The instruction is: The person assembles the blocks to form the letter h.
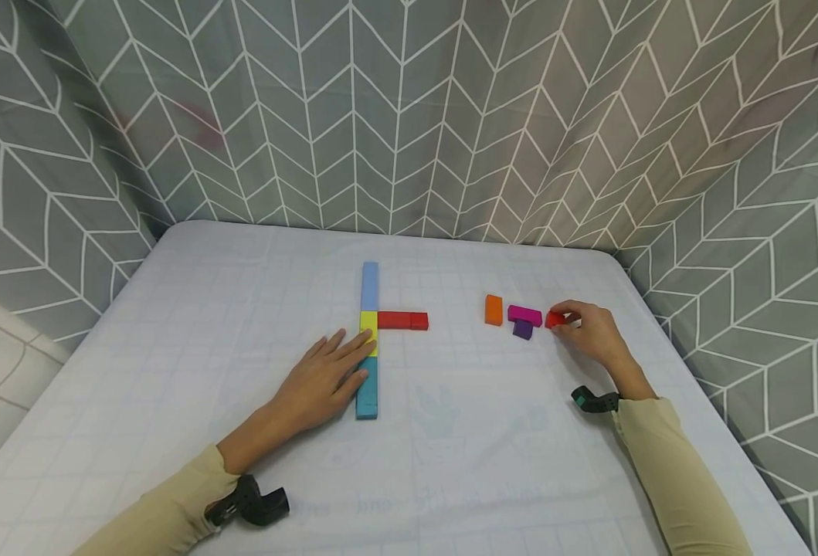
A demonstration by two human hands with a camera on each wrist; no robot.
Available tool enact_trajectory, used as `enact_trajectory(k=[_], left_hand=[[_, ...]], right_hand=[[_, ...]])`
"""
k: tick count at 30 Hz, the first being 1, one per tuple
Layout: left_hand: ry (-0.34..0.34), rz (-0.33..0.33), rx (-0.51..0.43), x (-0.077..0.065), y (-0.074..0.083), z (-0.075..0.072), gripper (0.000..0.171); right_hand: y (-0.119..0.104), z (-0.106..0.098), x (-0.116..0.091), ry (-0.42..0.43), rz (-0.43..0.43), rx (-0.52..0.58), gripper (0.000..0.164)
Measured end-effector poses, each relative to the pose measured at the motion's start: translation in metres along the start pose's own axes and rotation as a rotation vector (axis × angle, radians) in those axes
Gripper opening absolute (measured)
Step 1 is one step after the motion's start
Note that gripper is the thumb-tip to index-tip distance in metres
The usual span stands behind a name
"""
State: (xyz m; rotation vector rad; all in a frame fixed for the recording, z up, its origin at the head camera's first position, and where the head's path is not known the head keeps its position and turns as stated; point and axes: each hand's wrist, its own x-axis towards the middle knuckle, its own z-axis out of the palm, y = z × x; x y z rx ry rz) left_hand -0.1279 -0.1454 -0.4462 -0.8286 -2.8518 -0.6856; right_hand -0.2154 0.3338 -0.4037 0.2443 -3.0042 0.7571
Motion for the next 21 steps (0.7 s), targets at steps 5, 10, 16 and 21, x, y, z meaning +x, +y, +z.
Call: enact_trajectory(k=[5, 10, 16, 21], left_hand=[[0.002, 0.001, -0.003, 0.0, -0.0002, 0.0, 0.055], [0.003, 0.002, 0.001, 0.0006, -0.0005, 0.0, 0.055], [-0.001, 0.002, 0.004, 0.0011, 0.0003, -0.0014, 0.055], [-0.002, -0.001, 0.001, 0.0007, -0.0001, 0.0001, 0.055]], right_hand=[[0.0002, -0.0007, 0.0006, -0.001, 0.006, 0.007, 0.034], [0.0001, -0.0019, 0.0013, -0.001, 0.007, 0.009, 0.035], [-0.0013, -0.0023, 0.0015, 0.001, 0.009, 0.012, 0.035], [-0.0018, -0.0028, 0.0006, 0.003, 0.011, 0.009, 0.034]])
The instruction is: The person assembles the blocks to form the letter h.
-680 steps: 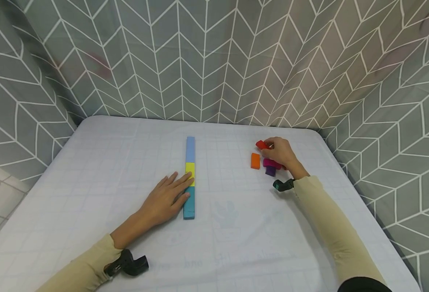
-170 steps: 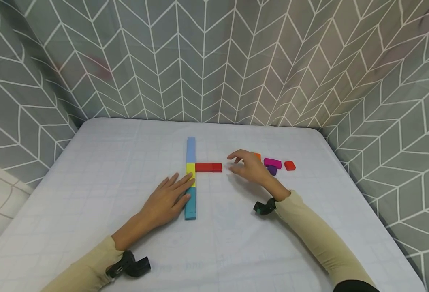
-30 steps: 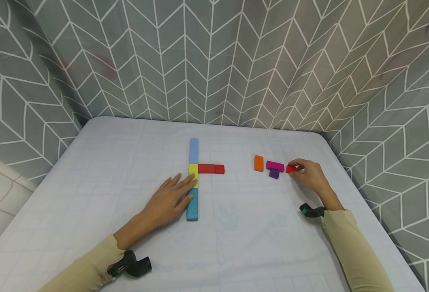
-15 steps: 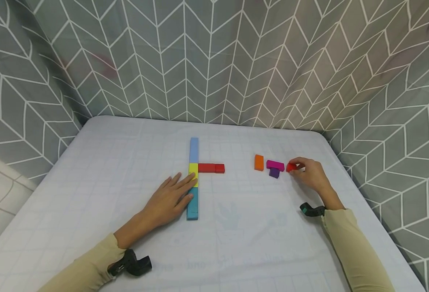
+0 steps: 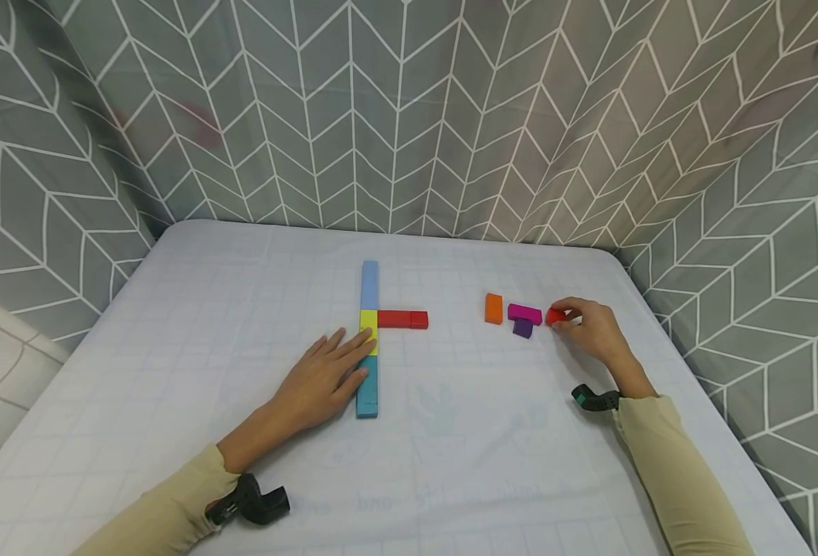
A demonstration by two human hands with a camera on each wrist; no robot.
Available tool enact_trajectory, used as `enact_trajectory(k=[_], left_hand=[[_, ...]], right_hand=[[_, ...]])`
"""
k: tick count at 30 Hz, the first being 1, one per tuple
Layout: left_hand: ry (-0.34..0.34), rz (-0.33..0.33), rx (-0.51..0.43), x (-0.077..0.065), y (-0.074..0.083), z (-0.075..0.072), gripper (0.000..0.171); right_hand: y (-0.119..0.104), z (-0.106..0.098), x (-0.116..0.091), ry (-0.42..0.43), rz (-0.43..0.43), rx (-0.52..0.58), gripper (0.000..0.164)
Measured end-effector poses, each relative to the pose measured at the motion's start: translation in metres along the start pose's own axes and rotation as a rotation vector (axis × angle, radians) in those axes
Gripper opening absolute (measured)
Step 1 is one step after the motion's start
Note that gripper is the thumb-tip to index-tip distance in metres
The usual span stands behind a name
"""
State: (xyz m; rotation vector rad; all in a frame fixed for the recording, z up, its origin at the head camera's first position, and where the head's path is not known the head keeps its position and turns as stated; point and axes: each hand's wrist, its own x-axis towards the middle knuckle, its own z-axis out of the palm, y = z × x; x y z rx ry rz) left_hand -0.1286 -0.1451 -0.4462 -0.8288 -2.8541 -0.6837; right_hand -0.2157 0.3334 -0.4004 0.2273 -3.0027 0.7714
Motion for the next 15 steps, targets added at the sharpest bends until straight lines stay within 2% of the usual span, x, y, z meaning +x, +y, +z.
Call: enact_trajectory(k=[15], left_hand=[[0.0, -0.003, 0.001, -0.0007, 0.0003, 0.0002, 0.056]], right_hand=[[-0.0102, -0.0046, -0.0003, 0.034, -0.05, -0.009, 0.034]])
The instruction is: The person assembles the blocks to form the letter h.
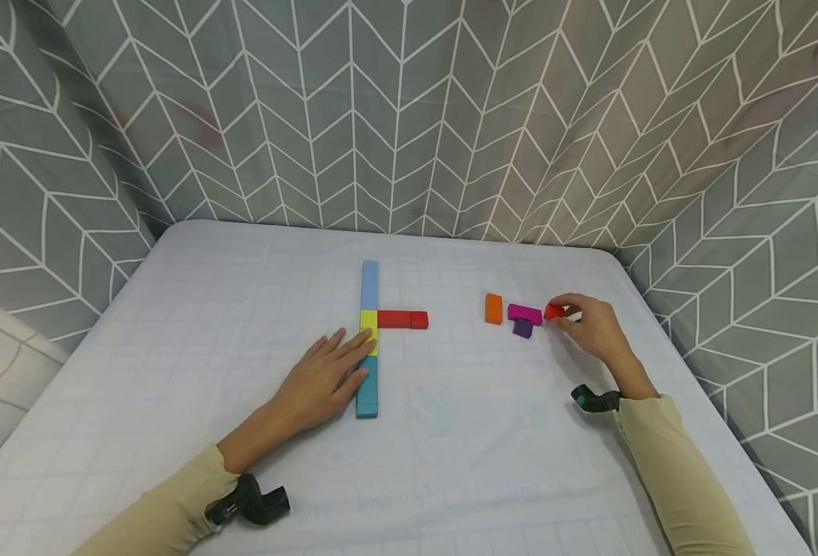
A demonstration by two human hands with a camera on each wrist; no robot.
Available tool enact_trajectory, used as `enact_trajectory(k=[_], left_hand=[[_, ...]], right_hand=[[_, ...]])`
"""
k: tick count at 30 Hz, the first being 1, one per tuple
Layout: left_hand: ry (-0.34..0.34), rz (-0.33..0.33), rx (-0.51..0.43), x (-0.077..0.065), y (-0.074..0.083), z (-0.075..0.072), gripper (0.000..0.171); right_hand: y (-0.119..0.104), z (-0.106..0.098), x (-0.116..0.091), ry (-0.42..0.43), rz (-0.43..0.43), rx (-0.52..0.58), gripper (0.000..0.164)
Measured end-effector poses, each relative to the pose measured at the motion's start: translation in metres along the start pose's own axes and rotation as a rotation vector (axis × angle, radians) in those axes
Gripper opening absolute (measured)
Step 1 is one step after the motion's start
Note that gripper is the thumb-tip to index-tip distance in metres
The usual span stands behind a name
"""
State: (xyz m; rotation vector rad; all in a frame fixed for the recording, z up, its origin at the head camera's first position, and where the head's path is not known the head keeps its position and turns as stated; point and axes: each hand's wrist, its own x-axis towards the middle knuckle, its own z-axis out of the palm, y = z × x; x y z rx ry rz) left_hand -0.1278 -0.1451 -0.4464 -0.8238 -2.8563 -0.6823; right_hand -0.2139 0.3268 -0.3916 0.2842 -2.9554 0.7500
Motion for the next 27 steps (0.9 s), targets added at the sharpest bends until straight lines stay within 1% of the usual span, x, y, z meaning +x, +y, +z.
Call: enact_trajectory(k=[9, 14, 27], left_hand=[[0.008, 0.011, 0.0, 0.0, -0.001, -0.001, 0.054], [0.01, 0.01, 0.0, 0.0, -0.002, -0.001, 0.054], [0.004, 0.008, -0.01, 0.0, -0.002, 0.001, 0.055]], right_hand=[[-0.012, 0.0, 0.001, 0.001, -0.012, -0.001, 0.034], [-0.024, 0.001, 0.003, 0.014, -0.041, 0.005, 0.034], [-0.048, 0.013, 0.012, 0.001, -0.092, 0.046, 0.033]])
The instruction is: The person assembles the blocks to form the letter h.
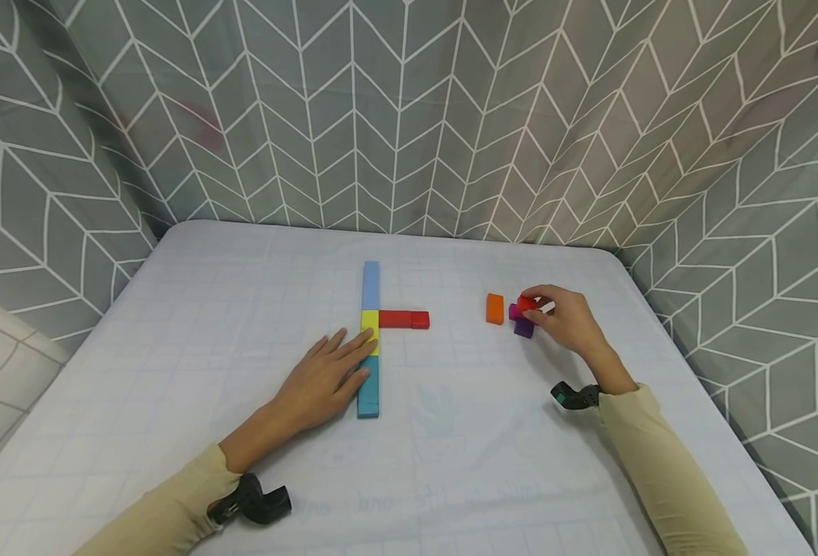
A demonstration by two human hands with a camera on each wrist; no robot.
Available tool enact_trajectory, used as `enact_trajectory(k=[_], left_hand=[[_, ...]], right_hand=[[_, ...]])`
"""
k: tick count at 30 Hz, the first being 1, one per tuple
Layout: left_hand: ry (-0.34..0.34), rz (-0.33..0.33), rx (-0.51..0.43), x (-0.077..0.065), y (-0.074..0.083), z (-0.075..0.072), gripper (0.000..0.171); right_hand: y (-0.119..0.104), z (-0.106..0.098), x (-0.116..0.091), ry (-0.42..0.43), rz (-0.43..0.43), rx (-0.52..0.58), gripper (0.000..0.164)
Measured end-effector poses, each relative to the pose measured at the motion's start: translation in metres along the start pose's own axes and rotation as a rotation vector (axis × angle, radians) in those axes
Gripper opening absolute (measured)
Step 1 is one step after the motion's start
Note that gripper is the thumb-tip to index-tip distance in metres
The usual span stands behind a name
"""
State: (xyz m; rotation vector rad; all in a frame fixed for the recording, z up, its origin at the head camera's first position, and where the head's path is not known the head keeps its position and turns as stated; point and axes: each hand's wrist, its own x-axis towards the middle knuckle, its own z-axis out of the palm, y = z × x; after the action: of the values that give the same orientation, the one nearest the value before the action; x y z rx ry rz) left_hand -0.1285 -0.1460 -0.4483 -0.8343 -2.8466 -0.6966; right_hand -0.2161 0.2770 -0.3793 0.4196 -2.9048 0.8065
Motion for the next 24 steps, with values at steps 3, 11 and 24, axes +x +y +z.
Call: enact_trajectory(k=[3, 11, 24], left_hand=[[0.003, -0.004, 0.002, 0.0, 0.0, 0.0, 0.055], [-0.004, 0.001, -0.001, 0.002, -0.001, 0.001, 0.055], [0.009, 0.023, -0.007, 0.001, -0.001, -0.001, 0.053]], right_hand=[[-0.004, 0.003, 0.003, -0.005, -0.007, 0.012, 0.032], [-0.012, 0.01, 0.01, -0.009, -0.057, 0.032, 0.032], [-0.033, 0.028, 0.022, -0.031, -0.143, 0.069, 0.03]])
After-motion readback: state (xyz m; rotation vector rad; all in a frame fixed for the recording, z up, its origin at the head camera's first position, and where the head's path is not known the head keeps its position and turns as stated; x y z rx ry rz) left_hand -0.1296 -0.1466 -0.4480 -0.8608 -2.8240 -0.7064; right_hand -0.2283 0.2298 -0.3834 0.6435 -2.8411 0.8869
